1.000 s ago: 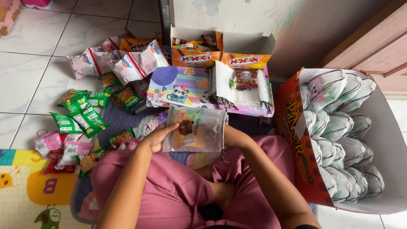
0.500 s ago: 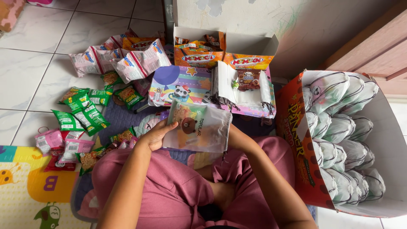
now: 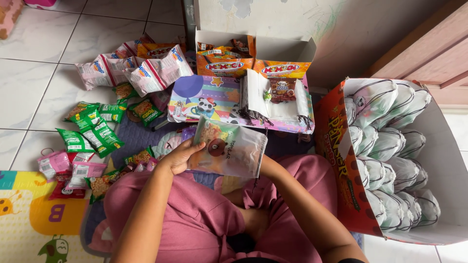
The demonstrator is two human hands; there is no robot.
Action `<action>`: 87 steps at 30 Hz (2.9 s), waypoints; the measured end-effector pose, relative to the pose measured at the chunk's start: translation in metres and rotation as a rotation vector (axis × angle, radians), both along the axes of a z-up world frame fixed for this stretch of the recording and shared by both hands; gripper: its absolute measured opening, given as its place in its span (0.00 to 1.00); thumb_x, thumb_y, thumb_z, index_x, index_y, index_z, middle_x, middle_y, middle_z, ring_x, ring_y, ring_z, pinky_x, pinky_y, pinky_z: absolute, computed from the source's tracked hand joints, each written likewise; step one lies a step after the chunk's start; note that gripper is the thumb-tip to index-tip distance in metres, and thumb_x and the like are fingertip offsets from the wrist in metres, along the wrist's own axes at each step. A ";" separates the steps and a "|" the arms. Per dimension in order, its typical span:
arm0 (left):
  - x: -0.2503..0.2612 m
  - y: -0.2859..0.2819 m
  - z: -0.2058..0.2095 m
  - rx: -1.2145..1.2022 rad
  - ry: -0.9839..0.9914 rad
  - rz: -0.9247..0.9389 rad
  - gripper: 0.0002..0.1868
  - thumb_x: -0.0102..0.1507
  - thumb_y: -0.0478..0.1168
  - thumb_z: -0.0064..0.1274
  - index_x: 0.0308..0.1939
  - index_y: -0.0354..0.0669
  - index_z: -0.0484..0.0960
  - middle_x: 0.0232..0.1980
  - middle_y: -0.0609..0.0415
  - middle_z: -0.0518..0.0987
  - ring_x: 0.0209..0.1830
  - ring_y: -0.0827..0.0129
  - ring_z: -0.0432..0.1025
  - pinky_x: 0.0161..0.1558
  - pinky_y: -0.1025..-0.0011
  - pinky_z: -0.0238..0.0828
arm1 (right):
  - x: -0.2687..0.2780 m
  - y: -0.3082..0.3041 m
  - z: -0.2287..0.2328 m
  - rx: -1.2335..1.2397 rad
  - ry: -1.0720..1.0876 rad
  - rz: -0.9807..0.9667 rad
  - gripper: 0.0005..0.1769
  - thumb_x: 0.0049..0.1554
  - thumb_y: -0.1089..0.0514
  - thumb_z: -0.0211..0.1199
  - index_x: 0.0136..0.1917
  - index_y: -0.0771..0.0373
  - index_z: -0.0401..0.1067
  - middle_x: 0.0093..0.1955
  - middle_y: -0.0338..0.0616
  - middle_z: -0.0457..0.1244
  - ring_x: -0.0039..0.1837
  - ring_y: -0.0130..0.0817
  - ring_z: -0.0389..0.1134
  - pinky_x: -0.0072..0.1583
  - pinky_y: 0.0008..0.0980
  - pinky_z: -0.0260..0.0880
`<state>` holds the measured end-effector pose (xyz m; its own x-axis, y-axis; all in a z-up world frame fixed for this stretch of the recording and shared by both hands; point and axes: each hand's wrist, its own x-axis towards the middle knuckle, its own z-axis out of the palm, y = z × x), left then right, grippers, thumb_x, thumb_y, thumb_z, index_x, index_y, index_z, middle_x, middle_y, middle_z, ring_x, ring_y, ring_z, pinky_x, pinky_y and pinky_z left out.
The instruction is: Pack various snack packets and lollipops into small bags and organize them into boxes.
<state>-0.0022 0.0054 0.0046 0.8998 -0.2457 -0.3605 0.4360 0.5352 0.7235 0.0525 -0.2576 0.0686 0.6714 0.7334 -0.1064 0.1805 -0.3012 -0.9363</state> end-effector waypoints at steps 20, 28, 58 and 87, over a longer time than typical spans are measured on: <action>-0.002 -0.005 0.022 -0.004 -0.041 0.100 0.25 0.63 0.46 0.58 0.63 0.48 0.73 0.56 0.48 0.81 0.56 0.56 0.76 0.57 0.51 0.74 | 0.011 -0.018 0.063 0.328 0.205 -0.267 0.31 0.61 0.54 0.56 0.76 0.64 0.60 0.62 0.57 0.66 0.61 0.49 0.72 0.60 0.47 0.76; -0.001 -0.008 0.027 -0.117 0.055 -0.244 0.60 0.61 0.80 0.25 0.79 0.35 0.41 0.79 0.23 0.32 0.78 0.29 0.37 0.67 0.30 0.49 | -0.028 0.011 0.184 0.050 -0.459 -0.012 0.17 0.62 0.68 0.52 0.64 0.73 0.68 0.53 0.68 0.69 0.59 0.66 0.71 0.60 0.58 0.70; 0.020 0.003 -0.035 -0.097 0.090 0.150 0.32 0.58 0.47 0.59 0.68 0.51 0.74 0.58 0.50 0.80 0.53 0.55 0.76 0.55 0.52 0.73 | 0.272 -0.110 -0.019 -0.990 -0.930 -0.195 0.24 0.64 0.52 0.59 0.71 0.60 0.68 0.65 0.55 0.63 0.67 0.55 0.68 0.64 0.50 0.70; 0.010 -0.006 0.000 -0.079 0.029 0.256 0.27 0.63 0.49 0.59 0.66 0.54 0.74 0.57 0.51 0.80 0.55 0.56 0.76 0.58 0.50 0.73 | 0.058 -0.093 0.096 0.140 0.120 -0.382 0.27 0.50 0.70 0.68 0.63 0.72 0.66 0.46 0.45 0.66 0.45 0.34 0.71 0.46 0.30 0.73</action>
<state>0.0074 -0.0008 0.0049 0.9260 -0.0400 -0.3754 0.2991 0.6847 0.6647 0.1107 -0.3506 0.1646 0.8869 0.4469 -0.1172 -0.0319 -0.1938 -0.9805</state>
